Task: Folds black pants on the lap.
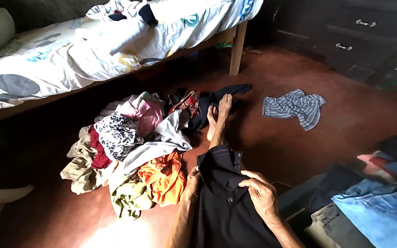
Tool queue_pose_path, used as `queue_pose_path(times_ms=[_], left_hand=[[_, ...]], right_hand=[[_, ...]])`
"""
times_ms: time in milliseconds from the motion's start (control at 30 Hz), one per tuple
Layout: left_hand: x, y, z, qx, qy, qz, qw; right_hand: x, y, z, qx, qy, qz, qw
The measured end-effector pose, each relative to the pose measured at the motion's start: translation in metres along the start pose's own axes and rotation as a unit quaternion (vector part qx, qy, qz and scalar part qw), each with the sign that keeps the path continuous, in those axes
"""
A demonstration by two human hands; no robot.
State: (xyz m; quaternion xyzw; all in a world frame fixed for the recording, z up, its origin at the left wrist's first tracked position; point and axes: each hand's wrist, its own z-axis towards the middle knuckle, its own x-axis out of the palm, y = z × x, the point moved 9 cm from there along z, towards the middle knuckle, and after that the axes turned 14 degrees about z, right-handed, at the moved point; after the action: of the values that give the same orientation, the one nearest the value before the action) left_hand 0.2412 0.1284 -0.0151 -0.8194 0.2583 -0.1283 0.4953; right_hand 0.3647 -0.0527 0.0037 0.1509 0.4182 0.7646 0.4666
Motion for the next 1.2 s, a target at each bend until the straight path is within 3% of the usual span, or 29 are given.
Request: queue_pose_path(times_ms=[200,300,367,467,533,733,800,900,1000,1100,1133,1200], left_hand=[[0.000,0.006,0.006,-0.012,0.006,0.004,1.000],[-0.001,0.018,0.021,-0.026,0.028,0.024,0.999],[-0.009,0.054,0.060,0.004,0.066,0.020,0.998],[-0.016,0.074,0.086,-0.004,0.081,0.046,0.996],[-0.015,0.071,0.087,-0.023,0.084,0.072,0.994],[-0.009,0.060,0.094,0.010,0.144,0.113,0.983],[-0.010,0.048,0.090,0.049,0.148,0.122,0.980],[-0.014,0.026,0.077,0.130,0.158,0.089,0.975],[-0.026,0.012,0.045,0.211,0.175,0.066,0.960],[-0.040,0.004,-0.002,0.298,0.168,0.137,0.930],[-0.039,-0.002,-0.019,0.309,0.174,0.171,0.919],[-0.028,-0.015,-0.047,0.250,0.135,0.280,0.917]], right_hand=[[-0.002,-0.005,0.000,0.012,-0.008,0.009,1.000],[-0.010,-0.033,0.003,0.113,-0.030,0.052,0.992],[-0.016,-0.066,-0.001,0.274,-0.035,0.102,0.956],[-0.021,-0.096,-0.017,0.507,-0.075,0.151,0.845],[-0.020,-0.107,-0.021,0.566,-0.090,0.152,0.806],[-0.007,-0.125,-0.016,0.629,-0.070,0.164,0.757],[-0.007,-0.118,-0.010,0.623,-0.059,0.180,0.759],[-0.017,-0.096,0.005,0.533,-0.066,0.206,0.818],[-0.031,-0.059,0.012,0.369,-0.029,0.218,0.903],[-0.039,-0.015,0.006,0.186,0.070,0.183,0.963],[-0.039,-0.008,0.000,0.144,0.103,0.153,0.972],[-0.040,-0.004,-0.014,0.079,0.121,0.068,0.987]])
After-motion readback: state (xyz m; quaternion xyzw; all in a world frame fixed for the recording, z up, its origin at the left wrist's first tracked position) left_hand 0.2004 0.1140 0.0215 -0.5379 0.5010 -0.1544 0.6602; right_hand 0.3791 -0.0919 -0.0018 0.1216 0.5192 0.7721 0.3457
